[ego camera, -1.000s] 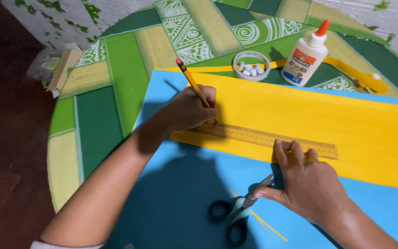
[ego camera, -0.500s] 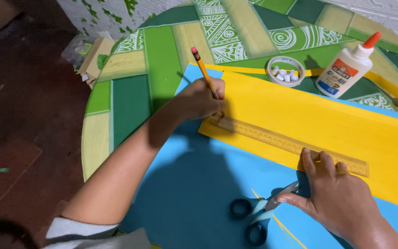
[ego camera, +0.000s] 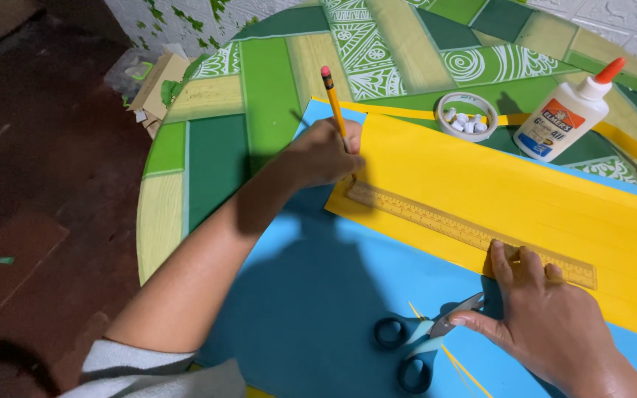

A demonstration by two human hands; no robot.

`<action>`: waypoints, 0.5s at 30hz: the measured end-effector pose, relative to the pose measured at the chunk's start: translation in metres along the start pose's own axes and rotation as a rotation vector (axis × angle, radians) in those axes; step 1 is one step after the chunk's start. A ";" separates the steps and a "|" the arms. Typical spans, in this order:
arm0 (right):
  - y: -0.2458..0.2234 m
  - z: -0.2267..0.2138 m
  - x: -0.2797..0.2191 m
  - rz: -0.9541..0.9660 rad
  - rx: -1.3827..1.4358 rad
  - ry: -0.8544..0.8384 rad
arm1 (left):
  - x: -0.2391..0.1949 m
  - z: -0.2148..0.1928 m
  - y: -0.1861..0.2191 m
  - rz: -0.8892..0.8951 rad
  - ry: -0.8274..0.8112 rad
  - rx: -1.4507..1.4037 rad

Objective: Drawing multiple parallel lines on a piece of yellow paper using a ruler and pencil

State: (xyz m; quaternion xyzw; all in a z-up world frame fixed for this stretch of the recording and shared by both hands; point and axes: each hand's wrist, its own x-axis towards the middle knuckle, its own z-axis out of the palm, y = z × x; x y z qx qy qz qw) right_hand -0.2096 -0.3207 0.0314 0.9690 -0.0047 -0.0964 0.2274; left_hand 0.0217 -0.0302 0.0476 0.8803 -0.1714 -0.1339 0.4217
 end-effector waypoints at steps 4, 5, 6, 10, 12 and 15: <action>0.001 0.004 0.000 -0.005 -0.002 0.070 | 0.003 0.002 -0.002 0.020 0.045 0.091; 0.001 0.005 0.000 -0.006 -0.002 0.086 | 0.002 0.001 0.000 -0.016 0.033 0.078; 0.001 0.005 0.000 -0.005 -0.002 0.086 | 0.003 0.003 -0.002 -0.015 0.032 0.078; 0.003 0.003 -0.001 -0.008 -0.003 0.061 | 0.009 0.013 -0.019 0.102 0.123 0.043; 0.005 0.000 0.000 -0.007 0.021 0.091 | 0.010 0.015 -0.028 0.188 0.158 0.027; 0.008 -0.008 -0.002 -0.005 0.049 0.020 | 0.005 0.012 -0.037 0.262 0.196 -0.202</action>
